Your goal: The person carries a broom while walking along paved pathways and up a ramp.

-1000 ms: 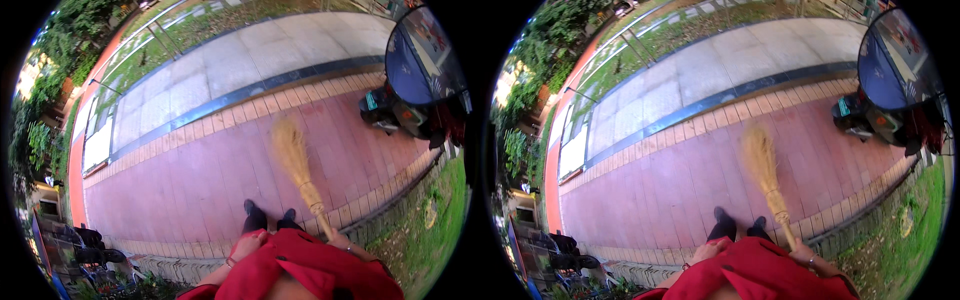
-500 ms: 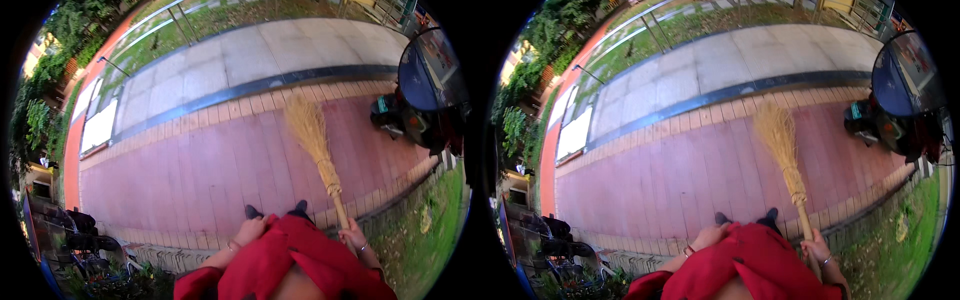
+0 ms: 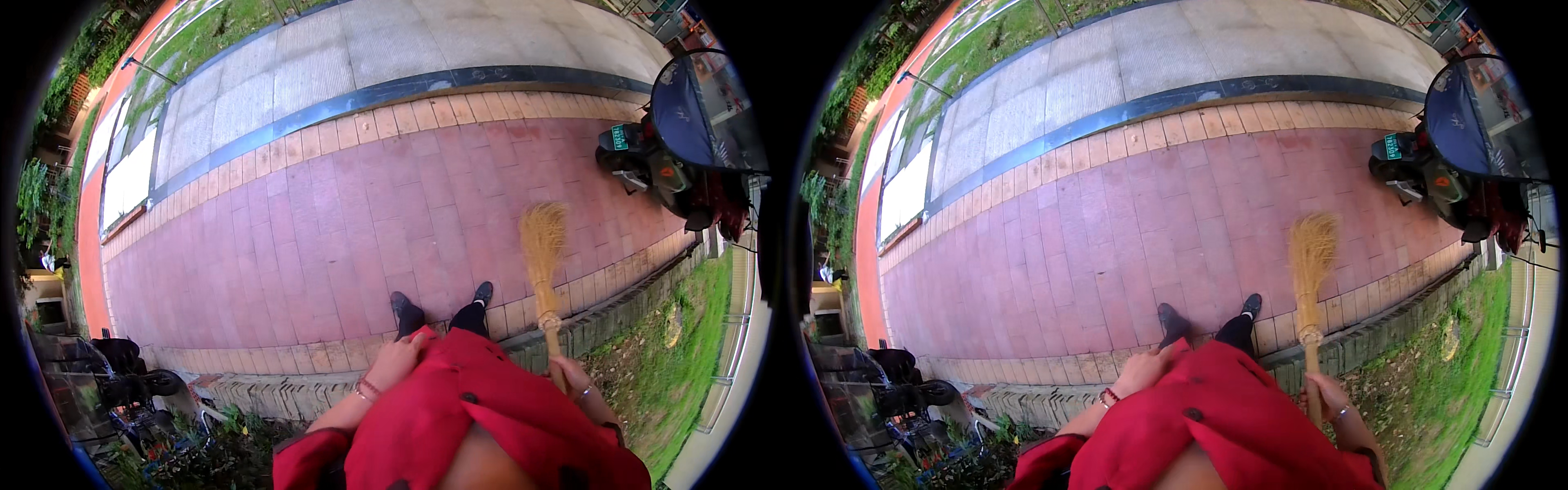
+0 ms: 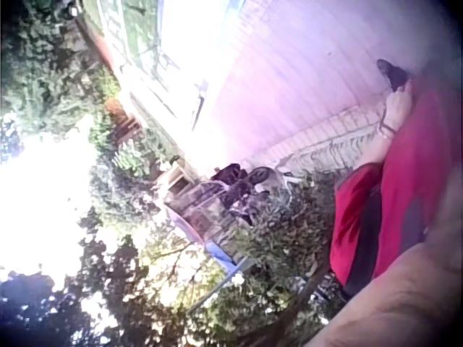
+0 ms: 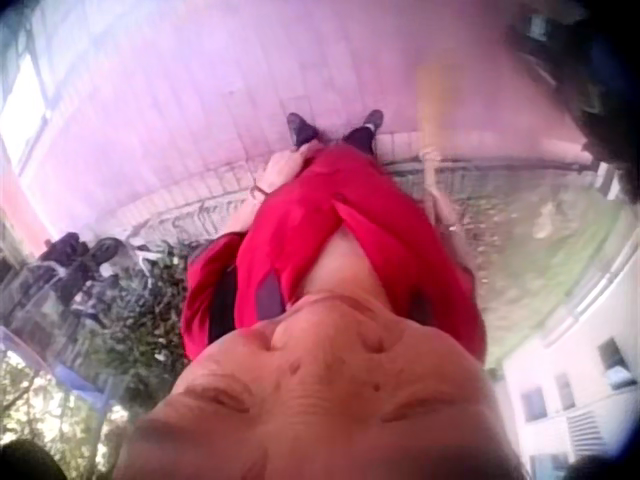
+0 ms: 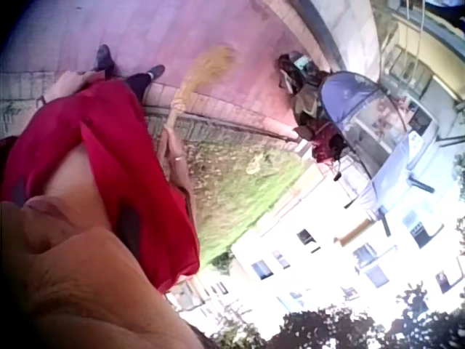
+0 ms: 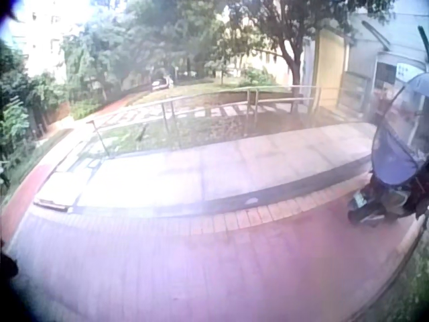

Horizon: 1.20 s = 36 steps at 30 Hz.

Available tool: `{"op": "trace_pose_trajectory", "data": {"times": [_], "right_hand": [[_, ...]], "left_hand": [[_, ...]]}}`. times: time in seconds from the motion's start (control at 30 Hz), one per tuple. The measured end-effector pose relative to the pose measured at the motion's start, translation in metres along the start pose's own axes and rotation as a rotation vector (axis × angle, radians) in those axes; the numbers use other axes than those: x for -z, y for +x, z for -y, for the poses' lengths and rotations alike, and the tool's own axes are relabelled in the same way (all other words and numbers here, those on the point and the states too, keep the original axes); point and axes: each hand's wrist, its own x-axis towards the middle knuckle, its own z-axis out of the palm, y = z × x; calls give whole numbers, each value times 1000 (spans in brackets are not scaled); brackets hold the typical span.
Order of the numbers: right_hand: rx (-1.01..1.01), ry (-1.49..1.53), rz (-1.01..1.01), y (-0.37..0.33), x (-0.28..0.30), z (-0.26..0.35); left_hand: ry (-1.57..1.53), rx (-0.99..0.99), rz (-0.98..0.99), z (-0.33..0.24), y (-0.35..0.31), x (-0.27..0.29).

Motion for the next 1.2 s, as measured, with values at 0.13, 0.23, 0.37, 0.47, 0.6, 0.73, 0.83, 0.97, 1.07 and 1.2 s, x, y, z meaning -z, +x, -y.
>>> {"op": "trace_pose_trajectory", "data": {"times": [0.13, 0.23, 0.37, 0.47, 0.6, 0.73, 0.83, 0.97, 1.07, 1.2], "right_hand": [[61, 688, 137, 54, -21, 10], [-23, 1237, 457, 115, -12, 10], [-59, 802, 413, 134, -9, 5], [-84, 303, 269, 95, -80, 11], [-105, 217, 548, 93, -141, 15], [149, 104, 535, 58, -173, 39], [236, -34, 502, 51, -175, 48], [403, -13, 323, 59, -168, 90], [434, 71, 230, 109, -148, 151], [267, 209, 286, 192, -133, 251]], "left_hand": [[-26, 24, -88, 16, -16, -10], [13, 82, -52, 17, -24, -6], [-13, 142, -71, 34, -32, -15], [3, 91, -73, 39, -28, -13], [-26, 62, -141, 46, -30, -2], [6, 16, -178, 54, -30, 24], [10, -14, -204, 64, -26, 40], [5, -15, -223, 82, -19, 50], [36, 33, -143, 90, -14, 75], [-12, 148, -88, 111, -12, 105]]}}
